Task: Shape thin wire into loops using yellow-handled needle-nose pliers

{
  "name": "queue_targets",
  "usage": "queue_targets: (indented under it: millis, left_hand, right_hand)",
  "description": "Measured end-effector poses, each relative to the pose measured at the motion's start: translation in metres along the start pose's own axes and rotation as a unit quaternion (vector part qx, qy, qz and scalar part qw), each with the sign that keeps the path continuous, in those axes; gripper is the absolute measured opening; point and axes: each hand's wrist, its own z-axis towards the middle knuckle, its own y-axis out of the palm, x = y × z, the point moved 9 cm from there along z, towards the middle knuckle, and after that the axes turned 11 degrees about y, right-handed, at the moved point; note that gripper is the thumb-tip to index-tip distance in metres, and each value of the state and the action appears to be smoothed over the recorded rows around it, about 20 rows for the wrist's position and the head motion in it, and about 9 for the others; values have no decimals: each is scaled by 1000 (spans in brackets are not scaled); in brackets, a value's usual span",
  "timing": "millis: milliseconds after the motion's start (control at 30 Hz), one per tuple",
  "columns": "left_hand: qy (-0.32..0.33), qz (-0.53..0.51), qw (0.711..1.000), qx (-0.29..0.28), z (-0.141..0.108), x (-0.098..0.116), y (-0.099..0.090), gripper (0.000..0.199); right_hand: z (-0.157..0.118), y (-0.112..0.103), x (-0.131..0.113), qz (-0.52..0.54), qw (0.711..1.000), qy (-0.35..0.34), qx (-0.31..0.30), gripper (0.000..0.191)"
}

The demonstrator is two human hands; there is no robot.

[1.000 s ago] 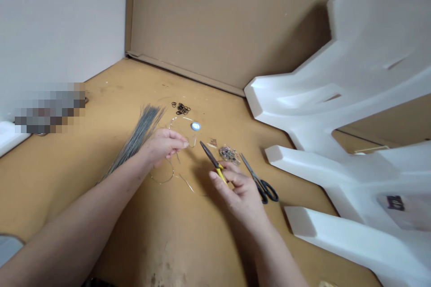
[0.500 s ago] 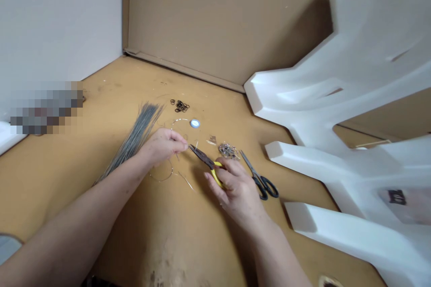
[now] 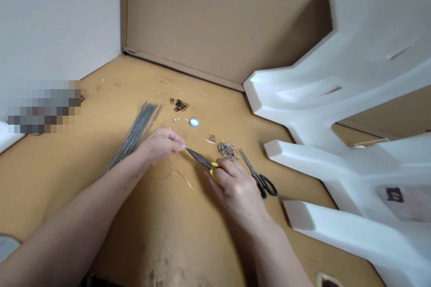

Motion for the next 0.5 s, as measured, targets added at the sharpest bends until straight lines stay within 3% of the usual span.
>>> queue_targets:
  millis: [267, 500]
  left_hand:
    - [2, 16, 1000, 13, 2, -1, -5, 10]
    - [30, 37, 999, 4, 2, 0, -4, 6]
  right_hand:
    - [1, -3, 6, 63, 998, 25, 12, 29]
    - [1, 0, 2, 34, 999, 24, 4, 29]
